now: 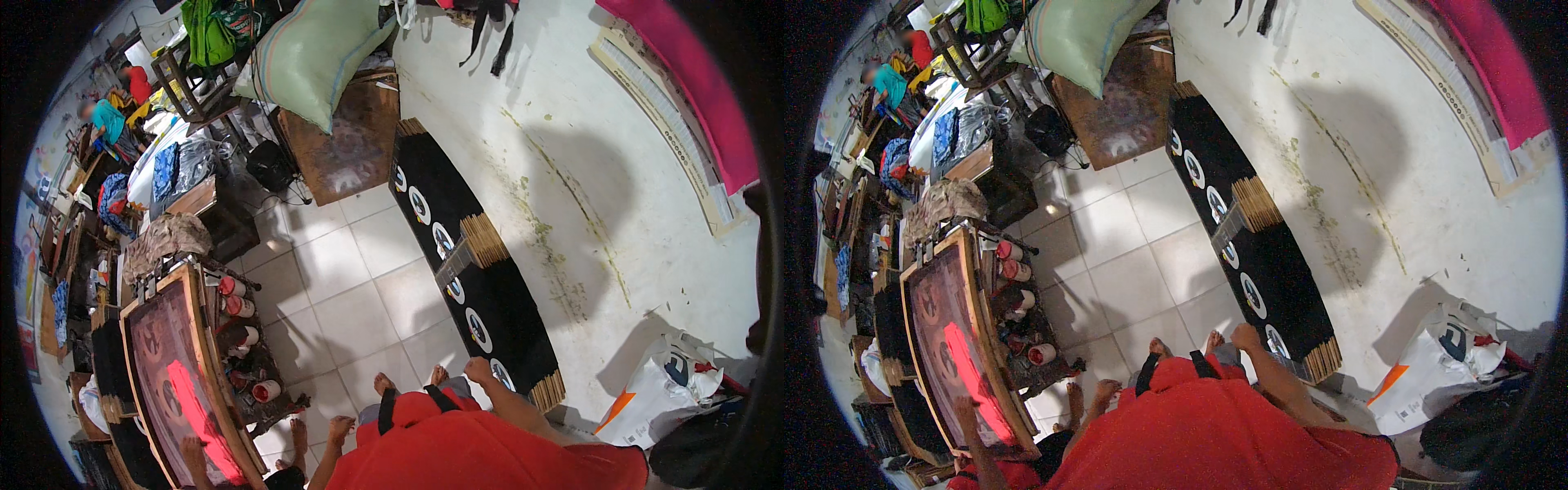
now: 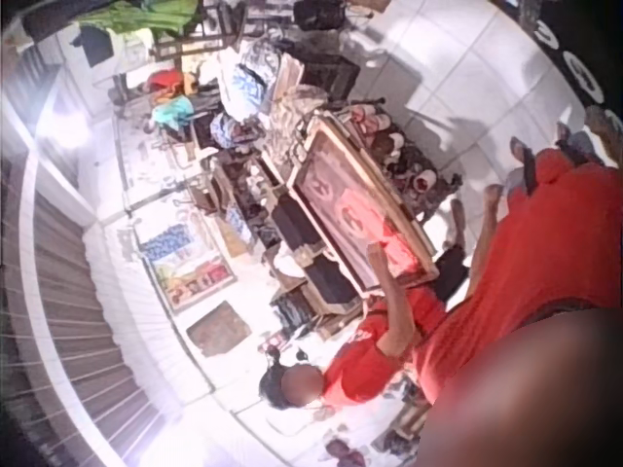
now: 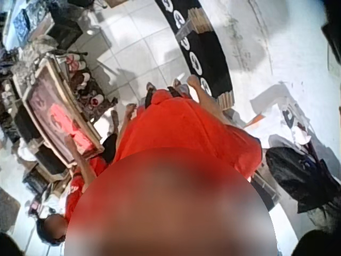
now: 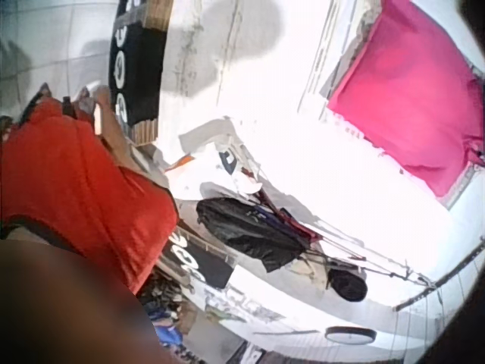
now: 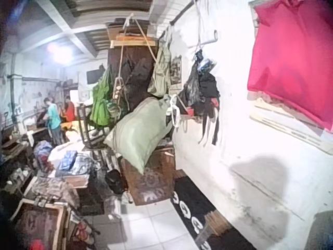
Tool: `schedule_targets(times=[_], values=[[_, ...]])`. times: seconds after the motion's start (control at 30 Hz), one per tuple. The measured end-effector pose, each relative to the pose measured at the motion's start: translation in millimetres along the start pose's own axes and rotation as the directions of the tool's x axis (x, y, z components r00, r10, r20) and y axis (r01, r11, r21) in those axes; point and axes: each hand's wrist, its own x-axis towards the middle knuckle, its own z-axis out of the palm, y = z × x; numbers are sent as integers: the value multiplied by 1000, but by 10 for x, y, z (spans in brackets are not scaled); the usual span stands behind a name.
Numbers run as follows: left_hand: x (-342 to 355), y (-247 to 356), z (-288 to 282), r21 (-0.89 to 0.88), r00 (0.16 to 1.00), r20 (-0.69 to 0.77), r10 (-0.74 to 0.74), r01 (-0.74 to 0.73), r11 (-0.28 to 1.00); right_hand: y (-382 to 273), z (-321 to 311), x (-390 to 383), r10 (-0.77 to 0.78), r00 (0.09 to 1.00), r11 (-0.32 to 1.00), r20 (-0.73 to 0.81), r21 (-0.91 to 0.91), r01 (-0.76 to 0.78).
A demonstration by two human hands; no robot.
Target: The person assists in a screen printing operation by taking printed black fabric from a coworker and stacking it on a nearby table. The coworker uses a squeegee to apply pink ink through a screen onto the fabric. The camera wearer handles the finished printed pieces and places them in a growing stack.
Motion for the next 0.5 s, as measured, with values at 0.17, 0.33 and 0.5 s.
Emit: schedule_targets(times=[0.17,0.33,0.5], values=[[120,208,-371,-92,986,145,-79,93,991,-252,251,240,-15,993,976,-114,214,39],[170,635,-358,101,999,-49,-15,20,995,-323,336,54,47,996,959,77,275,-67],[424,832,-261,19,997,-79,21,-20,1000,67,422,505,116,963,946,244,269,-182]])
